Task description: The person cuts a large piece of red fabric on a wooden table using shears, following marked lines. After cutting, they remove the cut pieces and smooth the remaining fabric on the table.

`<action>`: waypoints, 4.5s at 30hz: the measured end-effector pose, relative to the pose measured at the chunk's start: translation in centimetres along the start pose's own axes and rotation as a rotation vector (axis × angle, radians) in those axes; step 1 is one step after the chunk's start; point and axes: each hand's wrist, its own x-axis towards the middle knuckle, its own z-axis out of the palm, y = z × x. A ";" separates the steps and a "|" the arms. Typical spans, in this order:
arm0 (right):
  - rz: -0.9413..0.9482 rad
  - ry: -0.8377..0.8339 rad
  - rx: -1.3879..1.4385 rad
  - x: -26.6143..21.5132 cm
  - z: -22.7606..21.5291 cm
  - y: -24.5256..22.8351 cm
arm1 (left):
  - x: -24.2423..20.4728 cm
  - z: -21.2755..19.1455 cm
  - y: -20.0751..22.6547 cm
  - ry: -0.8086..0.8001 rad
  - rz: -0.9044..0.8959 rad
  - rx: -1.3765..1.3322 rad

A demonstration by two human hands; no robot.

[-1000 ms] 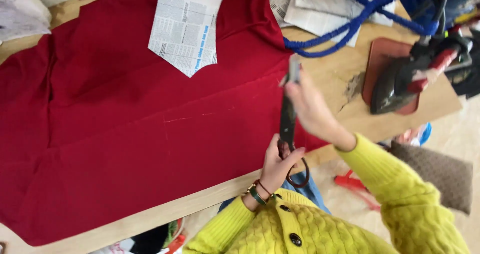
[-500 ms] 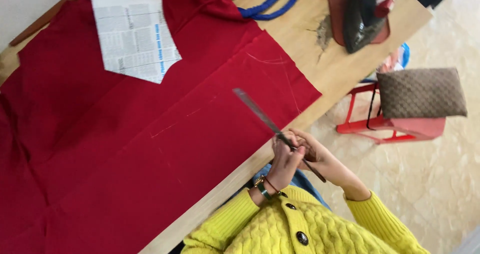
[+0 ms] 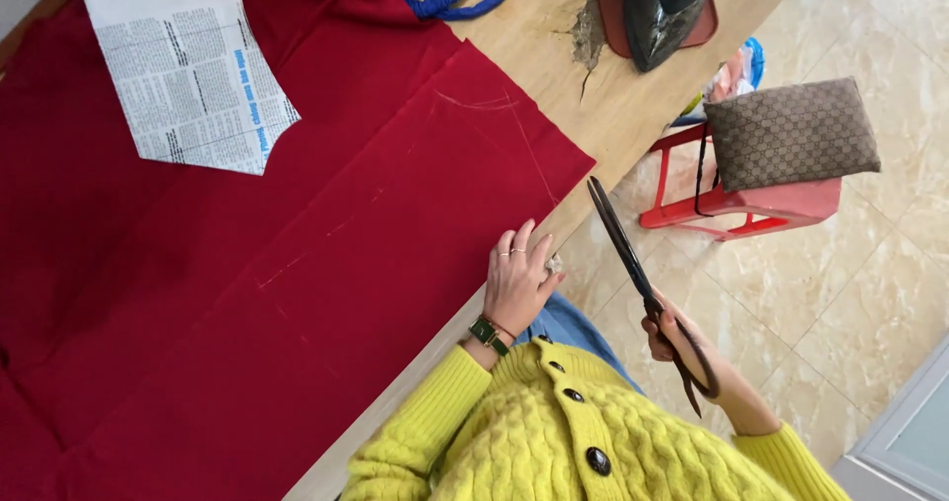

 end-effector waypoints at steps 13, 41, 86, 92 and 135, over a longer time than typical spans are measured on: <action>0.144 -0.050 0.075 1.6 3.2 0.7 | 1.0 3.4 -0.7 -0.066 0.063 0.357; 0.110 0.222 -0.201 4.3 10.2 -6.2 | 2.0 2.3 -0.5 -0.074 0.089 0.265; 0.133 0.234 -0.208 4.7 10.4 -6.4 | 2.1 2.2 -0.3 -0.074 0.088 0.275; 0.114 0.236 -0.145 5.8 8.8 -3.6 | 2.1 2.2 -0.3 -0.071 0.089 0.274; 0.277 0.295 -0.450 6.7 10.9 -9.3 | 2.4 0.9 0.1 -0.020 0.095 0.285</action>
